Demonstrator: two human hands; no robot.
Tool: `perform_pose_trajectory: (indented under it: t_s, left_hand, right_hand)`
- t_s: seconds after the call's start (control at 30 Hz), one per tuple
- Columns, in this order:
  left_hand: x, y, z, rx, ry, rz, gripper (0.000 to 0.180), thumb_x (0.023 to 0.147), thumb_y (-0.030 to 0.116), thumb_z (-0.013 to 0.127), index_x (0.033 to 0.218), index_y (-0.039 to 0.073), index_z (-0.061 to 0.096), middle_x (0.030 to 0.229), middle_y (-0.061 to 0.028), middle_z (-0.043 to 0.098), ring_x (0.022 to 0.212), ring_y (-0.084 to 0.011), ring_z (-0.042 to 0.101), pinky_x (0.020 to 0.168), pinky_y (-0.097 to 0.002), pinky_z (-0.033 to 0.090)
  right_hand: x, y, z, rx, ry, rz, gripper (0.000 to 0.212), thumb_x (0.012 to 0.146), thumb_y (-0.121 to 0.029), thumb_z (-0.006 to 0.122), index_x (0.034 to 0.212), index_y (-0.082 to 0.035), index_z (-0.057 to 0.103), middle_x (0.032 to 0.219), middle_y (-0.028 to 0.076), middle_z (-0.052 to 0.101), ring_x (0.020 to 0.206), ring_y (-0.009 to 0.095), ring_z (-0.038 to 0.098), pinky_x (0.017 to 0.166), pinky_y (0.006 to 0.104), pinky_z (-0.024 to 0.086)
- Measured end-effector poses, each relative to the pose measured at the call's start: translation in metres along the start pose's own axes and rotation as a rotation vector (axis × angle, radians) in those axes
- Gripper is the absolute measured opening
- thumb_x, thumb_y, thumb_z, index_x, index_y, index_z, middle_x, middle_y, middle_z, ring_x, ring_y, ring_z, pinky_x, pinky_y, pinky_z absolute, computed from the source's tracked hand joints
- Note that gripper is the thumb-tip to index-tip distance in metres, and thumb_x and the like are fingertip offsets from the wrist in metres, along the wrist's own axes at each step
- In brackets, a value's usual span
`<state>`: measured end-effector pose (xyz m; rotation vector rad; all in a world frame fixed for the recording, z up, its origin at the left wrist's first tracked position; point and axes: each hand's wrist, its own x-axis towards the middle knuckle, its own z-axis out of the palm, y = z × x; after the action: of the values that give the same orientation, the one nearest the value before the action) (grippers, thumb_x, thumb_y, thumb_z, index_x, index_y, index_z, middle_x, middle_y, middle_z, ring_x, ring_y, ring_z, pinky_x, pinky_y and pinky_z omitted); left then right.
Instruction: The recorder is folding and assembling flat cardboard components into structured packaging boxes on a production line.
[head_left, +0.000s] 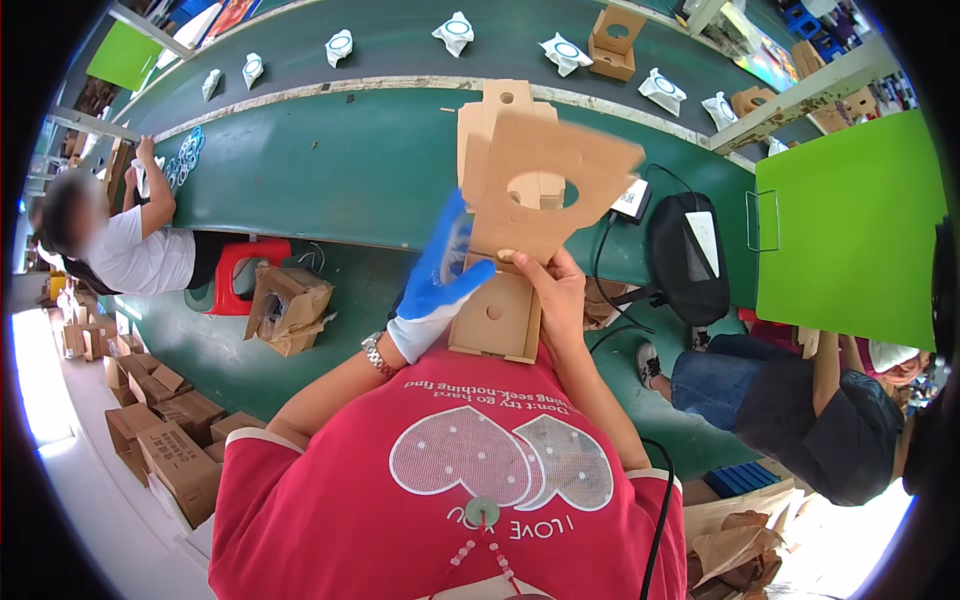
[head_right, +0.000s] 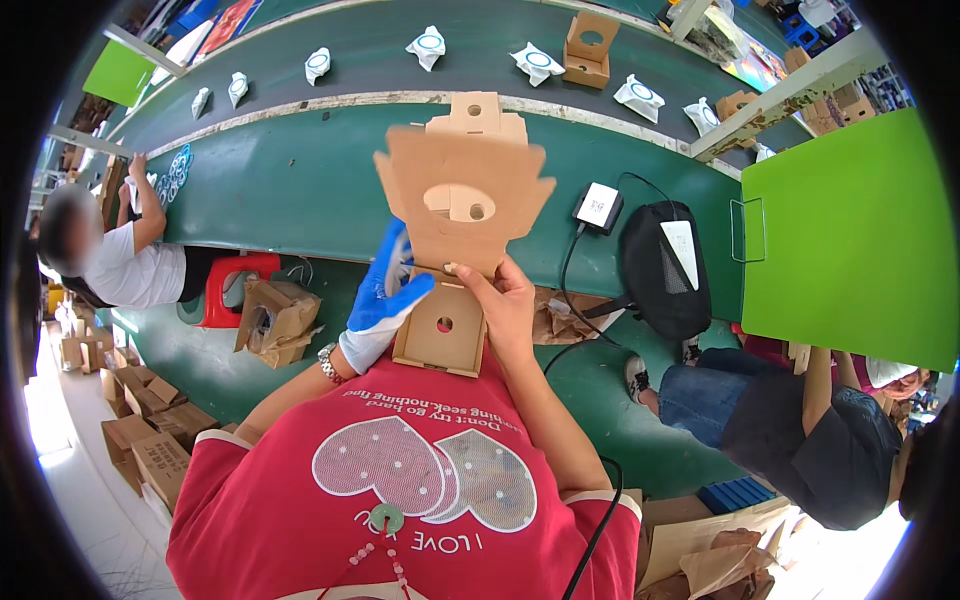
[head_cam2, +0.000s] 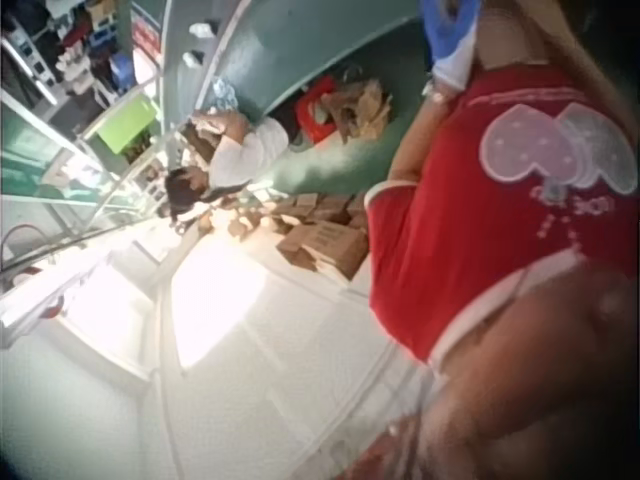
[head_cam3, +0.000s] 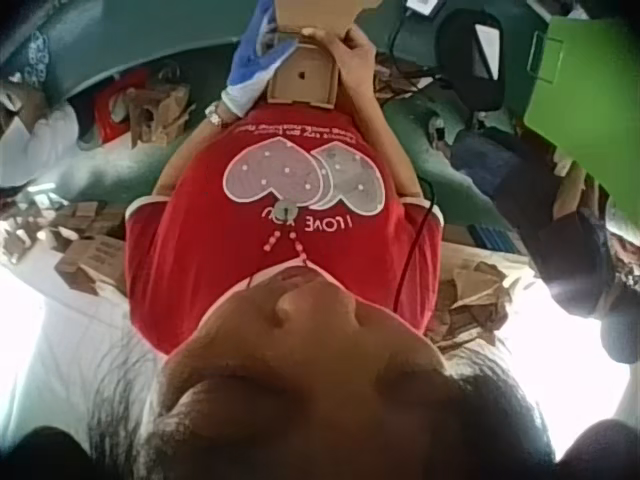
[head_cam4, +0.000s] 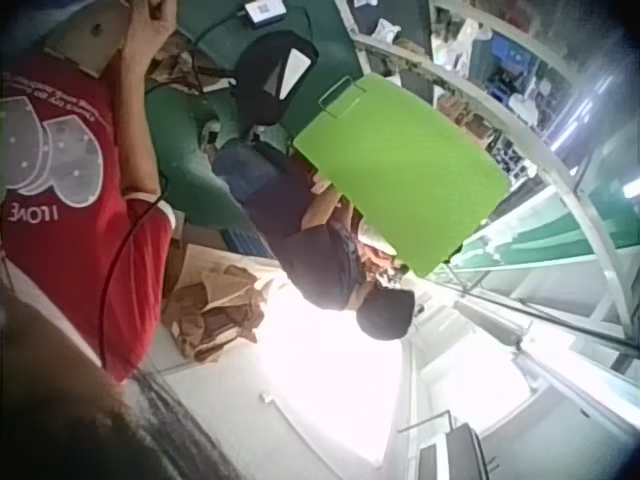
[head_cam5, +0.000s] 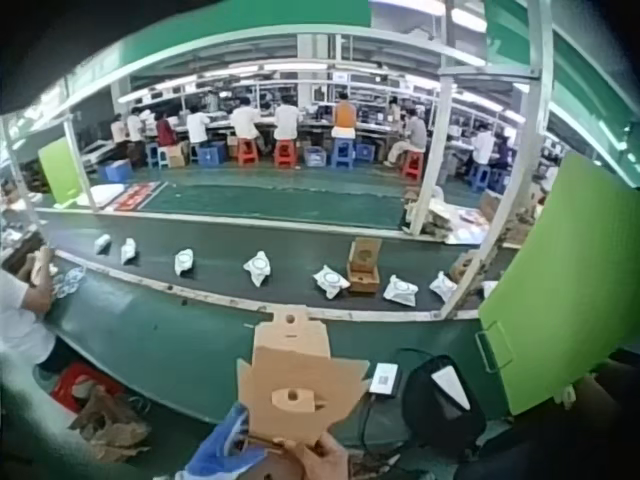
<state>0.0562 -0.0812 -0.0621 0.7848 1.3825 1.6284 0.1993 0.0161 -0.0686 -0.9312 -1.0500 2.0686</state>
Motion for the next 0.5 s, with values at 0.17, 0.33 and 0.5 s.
perform_pose_trajectory:
  t_s: [0.17,0.33,0.5]
  left_hand:
    - [0.006,0.009,-0.049,0.123,-0.366,-0.284,0.062,0.109,0.046,0.021,0.14,0.002,0.052,0.136,-0.0129,0.061,0.124,-0.024,0.058,0.106,-0.0334,0.045]
    - [0.041,0.044,-0.046,0.446,-0.583,-0.503,0.059,0.105,0.051,0.038,0.129,0.004,0.063,0.127,-0.0089,0.066,0.11,-0.0203,0.064,0.099,-0.0317,0.048]
    - [0.057,0.037,-0.035,0.507,-0.797,-0.539,0.049,0.098,0.042,0.059,0.133,0.008,0.061,0.123,-0.0055,0.066,0.105,-0.0145,0.063,0.091,-0.0295,0.051]
  right_hand:
    - [0.0,0.013,-0.037,-0.375,-0.208,-0.248,0.033,0.105,-0.023,0.05,0.103,0.003,0.07,0.107,0.009,0.071,0.104,0.016,0.065,0.089,0.0312,0.052]
    - [0.01,-0.012,-0.038,-0.256,-0.267,0.211,0.029,0.102,-0.025,0.057,0.1,0.002,0.069,0.107,0.009,0.071,0.102,0.015,0.063,0.089,0.0308,0.051]
    - [0.027,-0.036,-0.03,-0.568,-0.462,0.235,0.016,0.09,-0.013,0.073,0.095,-0.002,0.062,0.105,0.008,0.07,0.093,0.011,0.063,0.085,0.0279,0.051]
